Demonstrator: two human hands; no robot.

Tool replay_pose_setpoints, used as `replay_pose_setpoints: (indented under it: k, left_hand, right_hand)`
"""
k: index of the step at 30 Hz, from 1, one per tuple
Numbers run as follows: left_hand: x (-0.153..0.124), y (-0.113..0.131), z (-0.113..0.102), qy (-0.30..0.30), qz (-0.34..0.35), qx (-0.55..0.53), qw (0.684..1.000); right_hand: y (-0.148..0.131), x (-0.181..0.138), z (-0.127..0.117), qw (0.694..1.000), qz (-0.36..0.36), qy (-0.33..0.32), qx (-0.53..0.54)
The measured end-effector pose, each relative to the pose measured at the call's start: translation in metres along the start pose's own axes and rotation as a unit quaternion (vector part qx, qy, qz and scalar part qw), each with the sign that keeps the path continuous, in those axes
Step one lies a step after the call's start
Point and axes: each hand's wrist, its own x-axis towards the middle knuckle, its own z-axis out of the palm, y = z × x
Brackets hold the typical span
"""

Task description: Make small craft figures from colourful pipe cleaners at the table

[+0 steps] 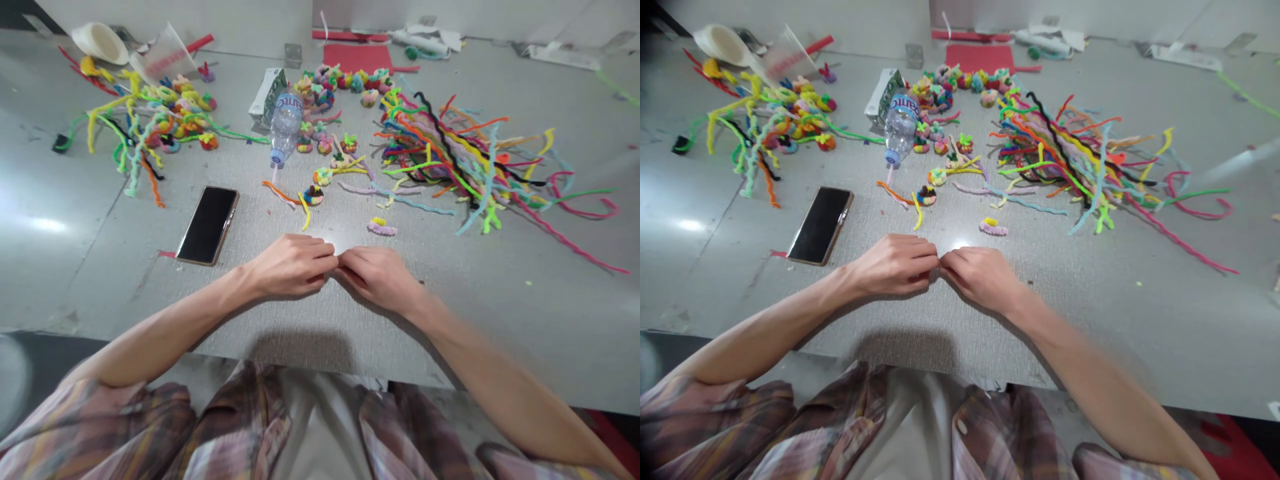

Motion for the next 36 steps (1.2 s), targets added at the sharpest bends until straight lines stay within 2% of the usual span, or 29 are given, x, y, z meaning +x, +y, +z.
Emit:
replay_pose_setpoints:
  k: [5,9,14,19,23,36]
  left_hand:
    - [-0.0006,0.0007,-0.0014,0.001,-0.007,-0.019,1.000]
    - [-0.0013,-0.0005,-0.0005,-0.001,-0.060,-0.096,0.994]
    - [0.0012,-0.0031,0.0002,-0.006,-0.116,-0.241,0.964]
    - [0.0048,-0.0033,-0.0045,-0.029,-0.148,-0.320,0.935]
    - [0.0059,-0.0025,-0.0066,-0.042,-0.162,-0.343,0.924]
    - [0.0049,-0.0060,-0.0054,-0.053,-0.195,-0.347,0.916]
  right_hand:
    - [0.0036,-0.0017,0.0006,1.000,0.000,0.002,0.011]
    - [0.0062,-0.0031,0.0004,1.000,0.008,-0.003,0.021]
    - [0.0051,-0.0024,0.0010,1.000,-0.006,-0.001,0.017]
    - [0.0038,-0.0015,0.0030,0.999,-0.039,-0.003,0.018]
    - [0.0047,-0.0017,0.0040,0.999,-0.045,-0.008,0.016]
    - [0.0093,-0.0026,0.0022,0.998,-0.061,0.004,-0.016]
